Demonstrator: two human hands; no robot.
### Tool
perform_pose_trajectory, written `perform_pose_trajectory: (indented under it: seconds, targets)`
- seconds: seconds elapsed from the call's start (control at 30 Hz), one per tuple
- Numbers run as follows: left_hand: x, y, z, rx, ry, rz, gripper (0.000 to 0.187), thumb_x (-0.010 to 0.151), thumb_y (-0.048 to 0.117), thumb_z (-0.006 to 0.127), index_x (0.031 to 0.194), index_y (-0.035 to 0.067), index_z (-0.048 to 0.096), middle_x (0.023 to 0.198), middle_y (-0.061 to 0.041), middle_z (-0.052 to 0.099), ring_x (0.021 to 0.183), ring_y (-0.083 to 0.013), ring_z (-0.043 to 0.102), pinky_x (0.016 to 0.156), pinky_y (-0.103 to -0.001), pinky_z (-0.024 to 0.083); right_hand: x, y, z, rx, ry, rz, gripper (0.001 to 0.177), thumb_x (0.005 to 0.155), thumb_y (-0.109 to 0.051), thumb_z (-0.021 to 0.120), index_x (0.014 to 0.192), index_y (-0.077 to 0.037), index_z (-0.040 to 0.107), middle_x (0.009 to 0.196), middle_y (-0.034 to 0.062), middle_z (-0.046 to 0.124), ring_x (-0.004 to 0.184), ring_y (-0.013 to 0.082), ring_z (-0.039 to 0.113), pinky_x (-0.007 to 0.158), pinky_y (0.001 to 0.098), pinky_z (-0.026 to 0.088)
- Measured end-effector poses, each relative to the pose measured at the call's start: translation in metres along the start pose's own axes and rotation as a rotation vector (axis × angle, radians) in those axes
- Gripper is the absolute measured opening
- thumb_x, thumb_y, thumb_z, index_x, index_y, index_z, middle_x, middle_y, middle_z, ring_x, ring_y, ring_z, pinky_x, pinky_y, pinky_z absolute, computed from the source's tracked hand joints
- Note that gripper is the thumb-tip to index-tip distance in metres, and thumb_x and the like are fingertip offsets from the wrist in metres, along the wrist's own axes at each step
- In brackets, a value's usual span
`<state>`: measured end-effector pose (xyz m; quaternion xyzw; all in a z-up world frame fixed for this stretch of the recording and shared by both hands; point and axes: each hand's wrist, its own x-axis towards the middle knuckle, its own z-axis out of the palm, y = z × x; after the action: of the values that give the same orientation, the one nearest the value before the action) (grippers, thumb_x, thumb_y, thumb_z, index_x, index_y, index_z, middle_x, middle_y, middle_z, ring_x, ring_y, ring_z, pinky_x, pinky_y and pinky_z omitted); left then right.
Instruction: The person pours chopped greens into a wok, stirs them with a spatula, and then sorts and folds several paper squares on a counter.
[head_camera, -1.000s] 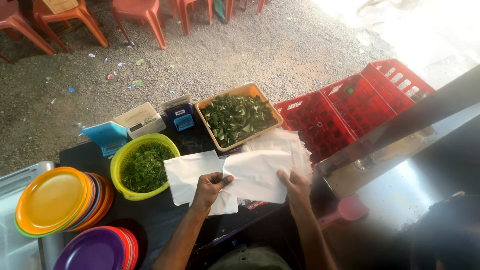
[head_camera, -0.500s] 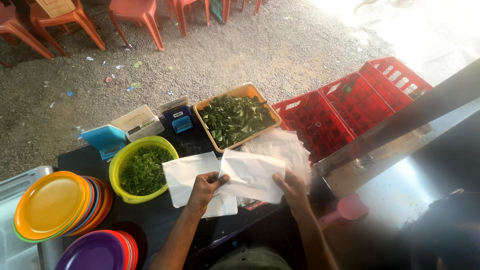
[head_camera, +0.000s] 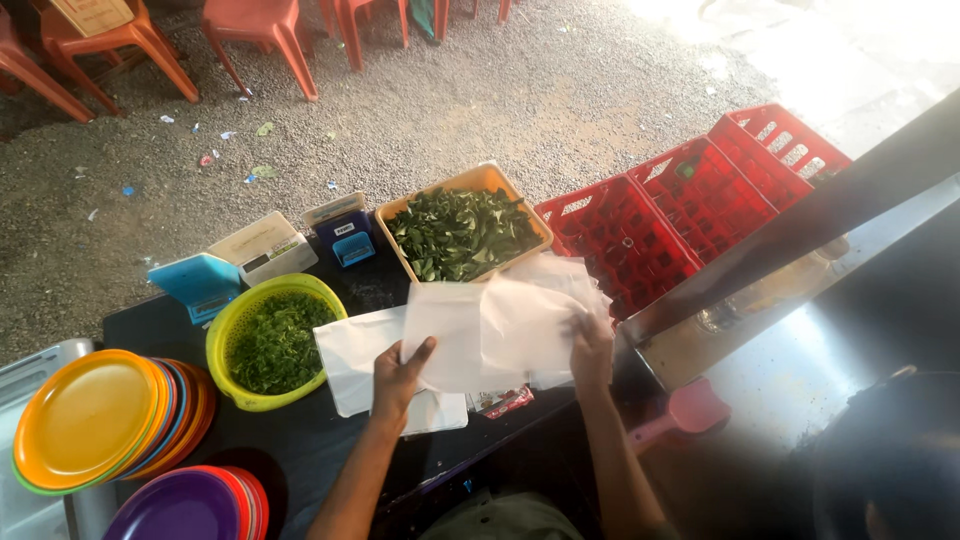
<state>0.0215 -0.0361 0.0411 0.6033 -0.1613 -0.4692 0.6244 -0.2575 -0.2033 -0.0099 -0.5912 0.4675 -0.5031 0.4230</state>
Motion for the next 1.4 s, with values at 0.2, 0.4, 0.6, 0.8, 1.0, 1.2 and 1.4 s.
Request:
perform_pose_trajectory:
  seconds: [0.2,0.4,0.6,0.8,1.0,1.2,1.4]
  targets:
    - [0.007,-0.019,-0.017,-0.007,0.010,0.063,0.021,0.099,0.013,0.069,0.112,0.002,0.057,0.103,-0.012,0.068,0.087,-0.0164,0.065,0.072,-0.033,0.057,0.040,0.068,-0.011,-0.445,-0.023,0.033,0.057,0.082,-0.011,0.070,0.135,0.002,0.052,0.113,0.0195,0.067,0.096,0.0263,0.063,0.082,0.0396,0.051]
    - [-0.012,0.029,0.032,-0.268,-0.057,-0.107,0.032,0.092,0.012,0.058,0.121,0.014,0.047,0.113,-0.008,0.069,0.095,-0.0228,0.073,0.075,-0.041,0.065,0.016,0.023,0.003,-0.933,0.086,-0.411,0.080,0.081,-0.035,0.082,0.143,0.001,0.046,0.140,0.0207,0.054,0.129,0.0330,0.051,0.103,0.0509,0.043]
    - [0.002,-0.005,0.044,0.130,-0.053,0.182,0.042,0.097,0.030,0.065,0.130,0.009,0.051,0.121,-0.014,0.064,0.112,-0.0270,0.064,0.089,-0.038,0.053,-0.008,0.017,0.022,0.393,-0.459,0.454,0.077,0.084,-0.034,0.080,0.148,-0.003,0.052,0.108,0.0175,0.068,0.095,0.0209,0.065,0.088,0.0396,0.050]
    - [0.003,-0.070,-0.076,1.040,0.929,0.764,0.058,0.093,0.042,0.070,0.127,-0.003,0.054,0.118,-0.019,0.062,0.111,-0.0343,0.057,0.097,-0.047,0.047,0.024,0.065,-0.019,-0.568,-0.227,0.086,0.077,0.077,-0.031,0.083,0.140,0.002,0.054,0.116,0.0232,0.067,0.102,0.0346,0.063,0.091,0.0470,0.048]
    - [0.004,-0.101,-0.136,0.270,0.517,0.108,0.046,0.085,0.037,0.079,0.109,-0.002,0.072,0.103,-0.014,0.076,0.091,-0.0229,0.070,0.081,-0.037,0.053,0.002,0.025,0.013,-0.544,0.013,-0.286,0.070,0.082,-0.021,0.078,0.141,0.005,0.051,0.122,0.0252,0.063,0.110,0.0391,0.061,0.095,0.0484,0.049]
    - [-0.009,-0.046,-0.094,-0.097,0.205,0.113,0.045,0.094,0.023,0.066,0.135,0.004,0.059,0.119,-0.007,0.071,0.107,-0.0178,0.066,0.093,-0.033,0.053,-0.037,-0.035,0.103,-0.344,-0.594,-0.044,0.036,0.093,-0.023,0.072,0.125,-0.008,0.069,0.125,0.0130,0.072,0.106,0.0270,0.068,0.092,0.0407,0.055]
    - [-0.035,0.002,-0.078,-0.103,-0.114,0.081,0.049,0.097,0.019,0.060,0.144,0.012,0.050,0.130,-0.002,0.067,0.118,-0.0128,0.061,0.101,-0.033,0.048,-0.047,-0.054,0.125,0.214,-0.583,1.000,0.046,0.102,-0.037,0.062,0.134,-0.003,0.058,0.128,0.0091,0.063,0.115,0.0203,0.060,0.096,0.0447,0.049]
